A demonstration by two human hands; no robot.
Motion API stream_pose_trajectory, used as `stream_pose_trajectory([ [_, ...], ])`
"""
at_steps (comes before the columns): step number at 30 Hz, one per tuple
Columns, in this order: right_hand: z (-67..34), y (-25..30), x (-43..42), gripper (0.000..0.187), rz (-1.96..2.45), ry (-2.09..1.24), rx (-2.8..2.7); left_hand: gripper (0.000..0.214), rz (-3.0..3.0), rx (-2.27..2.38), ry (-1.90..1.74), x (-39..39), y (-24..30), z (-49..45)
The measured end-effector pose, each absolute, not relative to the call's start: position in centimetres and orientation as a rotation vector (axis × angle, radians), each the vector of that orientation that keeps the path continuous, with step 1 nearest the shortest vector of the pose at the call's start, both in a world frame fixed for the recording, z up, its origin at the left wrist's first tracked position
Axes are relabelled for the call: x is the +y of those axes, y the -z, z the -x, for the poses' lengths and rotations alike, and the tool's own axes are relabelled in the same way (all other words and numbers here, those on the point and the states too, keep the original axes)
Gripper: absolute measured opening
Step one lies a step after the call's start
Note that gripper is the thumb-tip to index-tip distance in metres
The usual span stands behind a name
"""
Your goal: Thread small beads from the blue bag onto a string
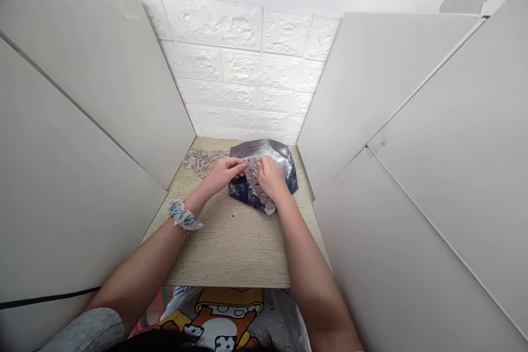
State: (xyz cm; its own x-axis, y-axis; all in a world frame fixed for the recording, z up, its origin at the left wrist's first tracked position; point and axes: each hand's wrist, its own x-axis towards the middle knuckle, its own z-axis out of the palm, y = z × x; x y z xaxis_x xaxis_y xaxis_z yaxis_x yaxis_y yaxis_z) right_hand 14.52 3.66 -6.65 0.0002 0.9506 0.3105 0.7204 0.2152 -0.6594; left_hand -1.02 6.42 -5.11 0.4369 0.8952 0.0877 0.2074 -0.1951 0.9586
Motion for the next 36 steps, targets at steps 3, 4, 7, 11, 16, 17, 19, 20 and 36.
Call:
stream_pose_trajectory([
  [3, -13.9, 6.1, 3.5, 0.016, 1.323, -0.691, -1.555, 0.034, -1.632, 0.944, -0.854, 6.2, 4.8, 0.9],
  [4, -13.7, 6.0, 3.4, 0.015, 1.240, -0.796, -1.487, 0.034, -1.624, 0.938, -0.859, 6.2, 4.8, 0.9],
  [7, -13.1, 5.8, 3.2, 0.014, 1.051, -1.038, -1.339, 0.035, -1.611, 0.929, -0.879, 6.1, 4.7, 0.9],
  [11, -12.8, 5.5, 3.0, 0.011, 1.019, -1.161, -1.232, 0.037, -1.625, 0.939, -0.890, 6.0, 4.5, 1.0],
  [16, -12.9, 5.6, 3.2, 0.015, 1.018, -1.194, -1.183, 0.037, -1.672, 0.962, -0.889, 6.0, 4.3, 1.1],
  [17, -12.9, 5.7, 3.2, 0.016, 1.018, -1.195, -1.181, 0.037, -1.680, 0.965, -0.888, 6.0, 4.3, 1.1],
  [19, -12.9, 5.9, 3.2, 0.017, 1.031, -1.192, -1.176, 0.037, -1.699, 0.972, -0.885, 6.0, 4.3, 1.1],
  [20, -12.9, 5.9, 3.2, 0.016, 1.033, -1.195, -1.170, 0.036, -1.708, 0.975, -0.884, 6.0, 4.4, 1.1],
  [36, -12.5, 5.9, 3.1, 0.008, 1.002, -1.196, -1.124, 0.031, -1.807, 1.035, -0.859, 5.8, 4.3, 1.2],
])
